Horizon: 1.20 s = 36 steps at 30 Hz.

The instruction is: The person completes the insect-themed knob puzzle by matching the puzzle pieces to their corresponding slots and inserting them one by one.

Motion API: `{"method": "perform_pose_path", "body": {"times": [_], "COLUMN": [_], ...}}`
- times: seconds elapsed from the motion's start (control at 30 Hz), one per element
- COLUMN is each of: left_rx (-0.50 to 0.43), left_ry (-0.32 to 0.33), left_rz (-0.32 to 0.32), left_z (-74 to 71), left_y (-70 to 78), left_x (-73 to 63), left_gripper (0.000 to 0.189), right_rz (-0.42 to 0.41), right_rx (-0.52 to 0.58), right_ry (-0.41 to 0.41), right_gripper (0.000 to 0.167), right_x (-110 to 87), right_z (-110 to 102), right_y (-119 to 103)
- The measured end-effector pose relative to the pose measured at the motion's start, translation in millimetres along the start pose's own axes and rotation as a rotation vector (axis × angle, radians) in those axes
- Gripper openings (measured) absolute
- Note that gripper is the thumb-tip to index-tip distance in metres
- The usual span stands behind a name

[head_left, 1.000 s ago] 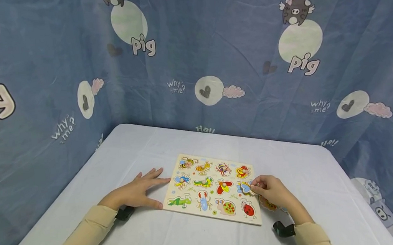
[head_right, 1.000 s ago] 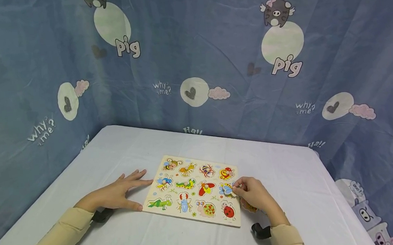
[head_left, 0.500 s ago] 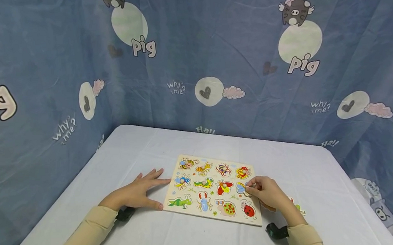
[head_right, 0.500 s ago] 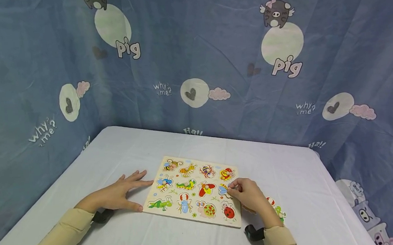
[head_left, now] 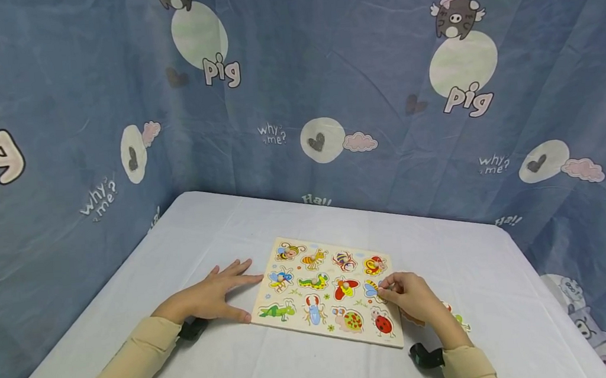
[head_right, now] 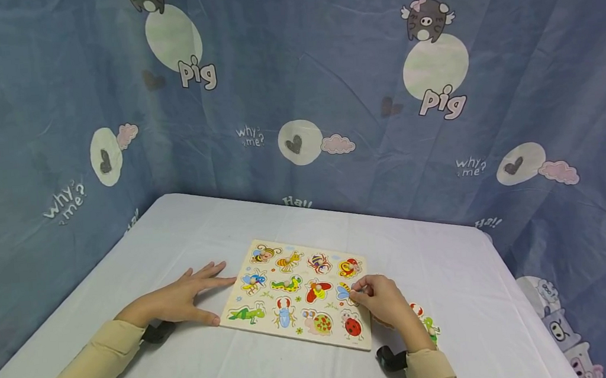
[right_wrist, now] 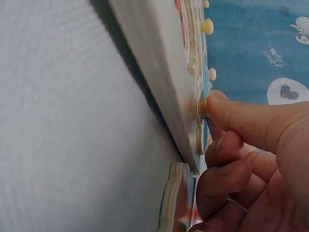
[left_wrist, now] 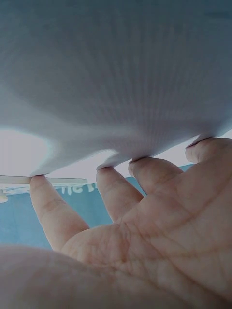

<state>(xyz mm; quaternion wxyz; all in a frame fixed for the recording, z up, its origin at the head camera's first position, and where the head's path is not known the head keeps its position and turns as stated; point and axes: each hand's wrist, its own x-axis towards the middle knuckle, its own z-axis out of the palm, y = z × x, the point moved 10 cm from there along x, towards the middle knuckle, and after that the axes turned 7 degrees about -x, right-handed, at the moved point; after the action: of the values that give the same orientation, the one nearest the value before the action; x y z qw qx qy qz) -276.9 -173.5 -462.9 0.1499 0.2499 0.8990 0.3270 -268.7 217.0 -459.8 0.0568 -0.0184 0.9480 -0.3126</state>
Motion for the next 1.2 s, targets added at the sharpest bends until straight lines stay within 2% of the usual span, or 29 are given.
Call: {"method": "perform_pose_path", "body": {"times": [0.47, 0.6, 0.73, 0.83, 0.93, 1.2], "left_rx": [-0.007, -0.011, -0.010, -0.010, -0.009, 0.001], "left_ry": [0.005, 0.002, 0.002, 0.000, 0.000, 0.006], "left_rz": [0.000, 0.004, 0.009, 0.013, 0.011, 0.006], "left_z": [-0.2, 0.6, 1.0, 1.3, 1.6, 0.6], "left_y": [-0.8, -1.2, -0.6, 0.4, 0.5, -2.3], "left_x": [-1.0, -1.1, -1.2, -1.2, -1.2, -0.5], "left_gripper": [0.091, 0.090, 0.090, 0.090, 0.091, 0.091], "right_rz": [0.012, 0.006, -0.035, -0.062, -0.068, -0.014], "right_rx": [-0.023, 0.005, 0.042, 0.033, 0.003, -0.013], "right_ry": [-0.007, -0.048, -0.108, -0.105, -0.060, 0.013], "right_gripper": [0.011, 0.013, 0.020, 0.025, 0.027, 0.032], "right_x": [3.2, 1.1, -3.5, -7.9, -12.7, -28.7], "right_z": [0.6, 1.0, -2.3, -12.3, -28.2, -63.3], "right_y": [3.7, 5.2, 5.4, 5.4, 5.7, 26.5]}}
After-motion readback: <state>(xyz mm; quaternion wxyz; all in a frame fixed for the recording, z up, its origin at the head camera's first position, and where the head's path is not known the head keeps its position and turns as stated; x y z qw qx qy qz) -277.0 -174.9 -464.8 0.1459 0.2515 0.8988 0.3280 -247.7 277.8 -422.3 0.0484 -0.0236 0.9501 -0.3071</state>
